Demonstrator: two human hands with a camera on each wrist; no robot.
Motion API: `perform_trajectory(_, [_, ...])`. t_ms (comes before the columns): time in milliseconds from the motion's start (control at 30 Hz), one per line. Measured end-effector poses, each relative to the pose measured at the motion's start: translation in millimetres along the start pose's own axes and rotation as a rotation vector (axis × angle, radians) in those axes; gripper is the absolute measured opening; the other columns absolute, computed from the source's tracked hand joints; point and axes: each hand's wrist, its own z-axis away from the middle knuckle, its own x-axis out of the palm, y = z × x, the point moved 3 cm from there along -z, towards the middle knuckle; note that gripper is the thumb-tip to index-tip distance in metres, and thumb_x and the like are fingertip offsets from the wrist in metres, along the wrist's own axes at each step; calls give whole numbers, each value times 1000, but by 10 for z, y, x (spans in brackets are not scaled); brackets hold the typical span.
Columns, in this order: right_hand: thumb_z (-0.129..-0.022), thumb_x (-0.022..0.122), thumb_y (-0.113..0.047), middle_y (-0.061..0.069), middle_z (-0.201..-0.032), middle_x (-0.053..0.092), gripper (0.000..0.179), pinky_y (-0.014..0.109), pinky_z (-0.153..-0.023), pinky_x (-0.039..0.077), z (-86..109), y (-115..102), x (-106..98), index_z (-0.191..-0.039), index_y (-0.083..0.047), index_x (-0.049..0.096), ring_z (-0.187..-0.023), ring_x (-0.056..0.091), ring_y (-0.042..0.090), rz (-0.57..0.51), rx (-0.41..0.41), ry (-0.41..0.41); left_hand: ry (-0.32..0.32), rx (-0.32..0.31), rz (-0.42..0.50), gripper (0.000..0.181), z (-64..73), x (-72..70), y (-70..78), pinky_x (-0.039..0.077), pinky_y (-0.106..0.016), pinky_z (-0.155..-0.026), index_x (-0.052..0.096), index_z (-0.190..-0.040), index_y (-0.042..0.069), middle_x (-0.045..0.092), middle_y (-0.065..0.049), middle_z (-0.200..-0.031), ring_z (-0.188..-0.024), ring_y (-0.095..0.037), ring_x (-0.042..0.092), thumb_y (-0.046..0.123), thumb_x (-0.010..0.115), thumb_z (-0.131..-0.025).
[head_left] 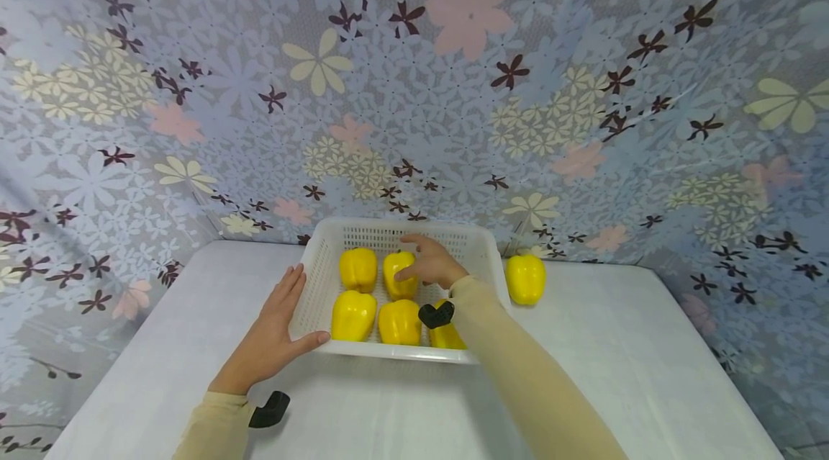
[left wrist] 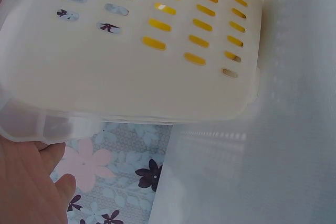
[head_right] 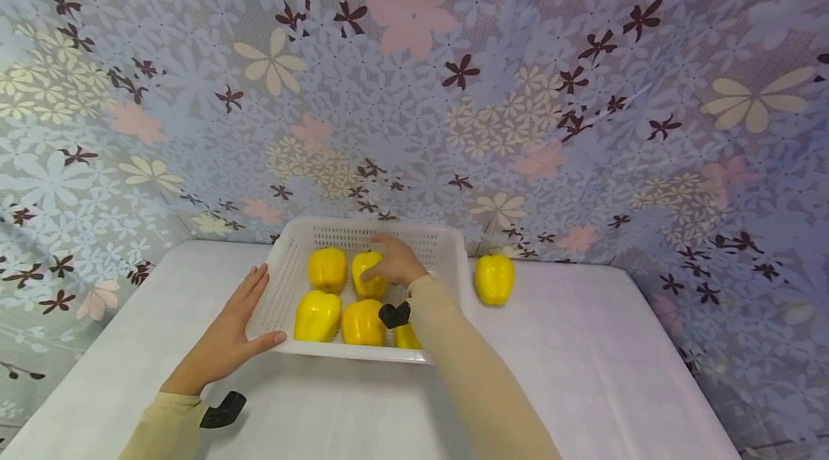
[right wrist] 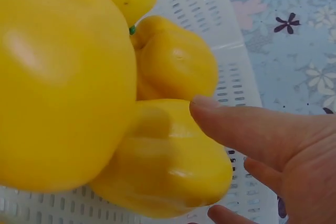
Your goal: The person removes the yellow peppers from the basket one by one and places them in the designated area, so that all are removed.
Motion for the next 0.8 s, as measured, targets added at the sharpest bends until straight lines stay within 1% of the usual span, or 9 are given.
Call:
perform_trajectory(200, [-80, 85, -14, 13, -152, 45, 73, 42, -79, 58, -40, -4, 42, -146, -16, 53, -116, 57, 30, 105, -9, -3, 3, 4, 4, 104, -8, -7, 3, 18, -70, -114, 18, -158, -3, 8, -16, -168, -153, -39, 6, 45, 76, -86])
perform_trajectory(300, [-80, 86, -13, 10, -153, 45, 74, 41, -79, 58, -32, -7, 59, -146, -17, 53, -118, 57, 29, 124, -2, -6, -2, 6, 6, 104, -3, 0, 3, 18, -70, -114, 17, -159, -2, 6, -14, -168, -153, -40, 6, 45, 76, -86])
perform_trajectory(400, [-79, 86, -11, 10, -153, 44, 75, 41, -79, 58, -7, -15, 69, -146, -15, 53, -120, 56, 30, 126, -5, -12, -5, 9, 2, 104, 2, 9, 3, 18, -71, -114, 17, -159, -2, 6, -14, -168, -153, -40, 6, 46, 75, -87])
perform_trajectory(500, [-79, 85, -10, 12, -153, 44, 75, 37, -77, 58, 12, -17, 73, -146, -14, 53, -117, 56, 30, 136, -19, -17, -3, 14, 1, 104, 5, 12, 1, 18, -70, -114, 18, -158, -3, 7, -14, -168, -153, -40, 6, 45, 76, -86])
perform_trajectory(533, [-79, 85, -10, 12, -153, 44, 75, 38, -80, 57, 16, -20, 76, -146, -13, 53, -119, 55, 30, 145, -27, -17, -3, 14, 2, 104, 7, 12, 0, 18, -70, -114, 18, -158, -3, 7, -14, -168, -153, -40, 6, 44, 76, -86])
perform_trajectory(600, [-78, 85, -11, 12, -153, 44, 76, 42, -93, 54, 11, -22, 84, -146, -13, 52, -126, 52, 31, 179, -46, -17, -3, 13, 2, 104, 9, 9, -3, 18, -71, -113, 17, -159, -2, 7, -14, -168, -153, -40, 6, 43, 76, -87])
perform_trajectory(700, [-77, 86, -13, 11, -152, 46, 77, 46, -110, 41, -14, -30, 98, -146, -11, 52, -136, 45, 31, 264, -83, -18, -3, 9, 3, 104, 10, 7, -7, 18, -72, -113, 17, -159, -1, 7, -14, -168, -152, -41, 7, 44, 76, -87])
perform_trajectory(733, [-77, 86, -14, 11, -151, 47, 77, 47, -114, 37, -21, -33, 103, -146, -11, 51, -138, 43, 32, 295, -92, -19, -3, 6, 2, 104, 11, 8, -7, 19, -72, -113, 17, -159, -1, 7, -14, -168, -152, -41, 7, 44, 76, -87])
perform_trajectory(800, [-77, 86, -16, 11, -150, 48, 79, 46, -115, 36, -38, -42, 108, -147, -11, 51, -137, 44, 31, 351, -106, -23, 0, 7, 1, 104, 9, 7, -5, 19, -72, -112, 17, -159, -1, 7, -14, -168, -152, -41, 8, 44, 76, -87])
